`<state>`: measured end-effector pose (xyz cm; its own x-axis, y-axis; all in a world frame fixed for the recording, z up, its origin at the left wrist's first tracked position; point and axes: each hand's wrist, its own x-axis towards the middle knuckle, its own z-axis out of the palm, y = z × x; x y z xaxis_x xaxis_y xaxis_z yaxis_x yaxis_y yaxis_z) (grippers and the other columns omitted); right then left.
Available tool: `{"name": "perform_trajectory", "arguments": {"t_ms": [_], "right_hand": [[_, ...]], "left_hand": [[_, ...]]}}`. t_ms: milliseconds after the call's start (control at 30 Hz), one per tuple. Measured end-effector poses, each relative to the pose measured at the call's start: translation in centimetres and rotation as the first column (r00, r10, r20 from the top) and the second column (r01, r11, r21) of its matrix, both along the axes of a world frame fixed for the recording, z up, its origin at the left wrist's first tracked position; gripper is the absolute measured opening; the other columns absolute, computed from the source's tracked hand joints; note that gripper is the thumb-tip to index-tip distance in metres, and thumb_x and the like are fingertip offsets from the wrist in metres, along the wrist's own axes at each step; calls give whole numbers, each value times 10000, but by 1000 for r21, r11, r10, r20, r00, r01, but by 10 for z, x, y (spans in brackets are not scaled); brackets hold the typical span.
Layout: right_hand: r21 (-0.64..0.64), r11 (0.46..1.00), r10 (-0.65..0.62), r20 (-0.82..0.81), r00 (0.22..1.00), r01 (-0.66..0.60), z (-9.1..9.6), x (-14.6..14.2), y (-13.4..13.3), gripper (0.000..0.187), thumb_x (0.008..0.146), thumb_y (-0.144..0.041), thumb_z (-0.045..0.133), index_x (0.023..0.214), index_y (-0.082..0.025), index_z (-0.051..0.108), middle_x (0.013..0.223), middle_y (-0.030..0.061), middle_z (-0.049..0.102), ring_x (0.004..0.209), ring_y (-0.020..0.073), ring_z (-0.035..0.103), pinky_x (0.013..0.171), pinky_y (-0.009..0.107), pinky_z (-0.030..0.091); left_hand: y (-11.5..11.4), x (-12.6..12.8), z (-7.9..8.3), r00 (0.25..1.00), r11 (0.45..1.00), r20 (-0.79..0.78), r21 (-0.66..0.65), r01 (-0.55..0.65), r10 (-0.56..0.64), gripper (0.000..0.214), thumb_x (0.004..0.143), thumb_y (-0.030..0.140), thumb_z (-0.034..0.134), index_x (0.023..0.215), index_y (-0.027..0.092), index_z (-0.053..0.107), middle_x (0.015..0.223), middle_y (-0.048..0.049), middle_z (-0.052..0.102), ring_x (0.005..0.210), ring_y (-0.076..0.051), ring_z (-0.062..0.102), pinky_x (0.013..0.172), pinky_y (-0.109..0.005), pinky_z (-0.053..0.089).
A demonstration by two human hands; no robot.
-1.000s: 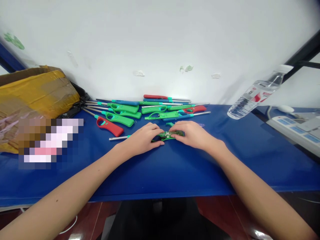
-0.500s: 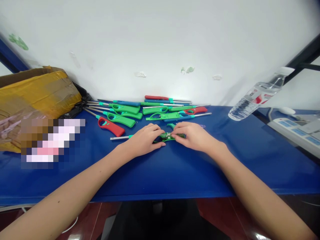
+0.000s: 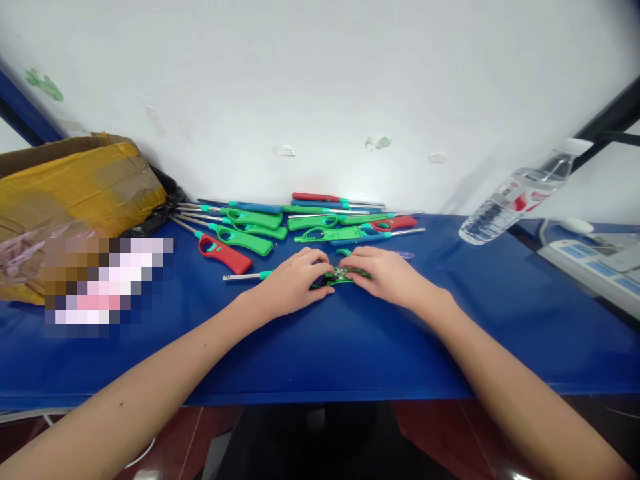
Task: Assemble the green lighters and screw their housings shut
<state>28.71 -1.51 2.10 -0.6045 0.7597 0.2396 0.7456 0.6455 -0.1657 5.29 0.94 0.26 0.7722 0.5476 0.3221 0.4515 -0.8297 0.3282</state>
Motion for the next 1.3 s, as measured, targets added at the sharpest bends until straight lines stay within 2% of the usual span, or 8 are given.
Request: {"name": "perform_trajectory", "arguments": {"t_ms": [767,1000,1167,1300], "right_hand": [[-22,1000,-1,-6,1000,1,0,-1,0,212,970,-229,517,1068,-199,702,980,85,689,899,215,650,752,314,488],[-17,1000,1,-3,1000,-1,0,-1,0,214,976,-241,508,1086,-199,686,972,80,679,900,217,649,774,319,491],[-19,1000,2,-6,1000,-2,0,-1,0,208,972,-239,508,1059,-199,693,963,82,677,887,213,646,753,315,489],[-17,1000,1,-6,1000,-1,-1,-1,1,207,971,-235,508,1062,-201,691,967,80,677,889,213,645,751,316,489]], "left_hand": [[3,4,-2,998,988,59,-148,40,-32,270,889,241,644,1151,234,707,1181,-73,625,1115,-242,559,1013,-410,470],[4,-1,0,999,997,41,-77,13,-10,325,871,288,684,1186,210,688,1188,-95,612,1134,-257,547,1019,-414,466],[3,-3,2,999,999,-24,27,47,-47,309,919,290,613,1215,240,686,1179,-111,613,1135,-272,542,1010,-453,464],[2,-1,2,998,998,-22,-7,63,-63,303,927,264,602,1217,234,687,1218,-115,603,1167,-272,526,1029,-450,458]]}}
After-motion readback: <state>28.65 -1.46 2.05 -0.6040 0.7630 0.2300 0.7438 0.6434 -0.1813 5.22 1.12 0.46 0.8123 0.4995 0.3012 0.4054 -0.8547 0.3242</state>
